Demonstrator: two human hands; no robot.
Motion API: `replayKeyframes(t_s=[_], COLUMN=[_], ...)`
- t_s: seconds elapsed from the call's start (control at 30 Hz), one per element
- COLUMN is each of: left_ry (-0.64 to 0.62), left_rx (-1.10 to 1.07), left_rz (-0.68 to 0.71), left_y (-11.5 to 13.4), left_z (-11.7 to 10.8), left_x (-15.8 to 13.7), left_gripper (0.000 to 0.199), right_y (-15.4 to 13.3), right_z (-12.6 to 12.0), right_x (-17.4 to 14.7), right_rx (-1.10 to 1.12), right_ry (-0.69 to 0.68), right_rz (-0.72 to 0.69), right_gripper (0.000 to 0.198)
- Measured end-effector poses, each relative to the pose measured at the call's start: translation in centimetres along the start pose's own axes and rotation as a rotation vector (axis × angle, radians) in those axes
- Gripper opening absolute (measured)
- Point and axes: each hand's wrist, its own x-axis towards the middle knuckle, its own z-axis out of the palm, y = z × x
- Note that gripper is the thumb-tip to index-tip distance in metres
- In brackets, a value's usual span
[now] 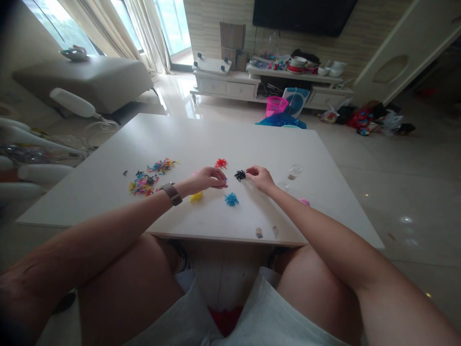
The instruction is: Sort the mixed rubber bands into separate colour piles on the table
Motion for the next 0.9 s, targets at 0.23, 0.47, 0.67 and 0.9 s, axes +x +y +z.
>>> replayKeyframes(t_s=[0.23,0.47,0.67,0.9], left_ry=[-0.013,-0.038,-0.047,-0.100], left_rx=[-0.002,0.003,0.027,0.142], left_rz=[0.017,0.058,0.085,0.096], left_y=[0.5,0.6,0.4,0.7], left_z=[0.3,0.3,0.3,0.4], left_x=[-0.3,-0.4,-0.3,-0.7], left_gripper=[0.032,0.034,0.035,0.034], right_y=[-1.2,-4.3,-5.8,-5.7], right_z=[-0.6,0.2,1.7,2.0], right_x=[-0.4,-2.3,-3.8,-4.2], right_rx=[-0.104,-0.047,-0.026,-0.073], right_ry=[-0.047,-0.190,-0.303,-0.287], right_rz=[-0.062,-0.207,-0.278,-0.286], right_gripper=[0.017,0.020,0.024,0.012])
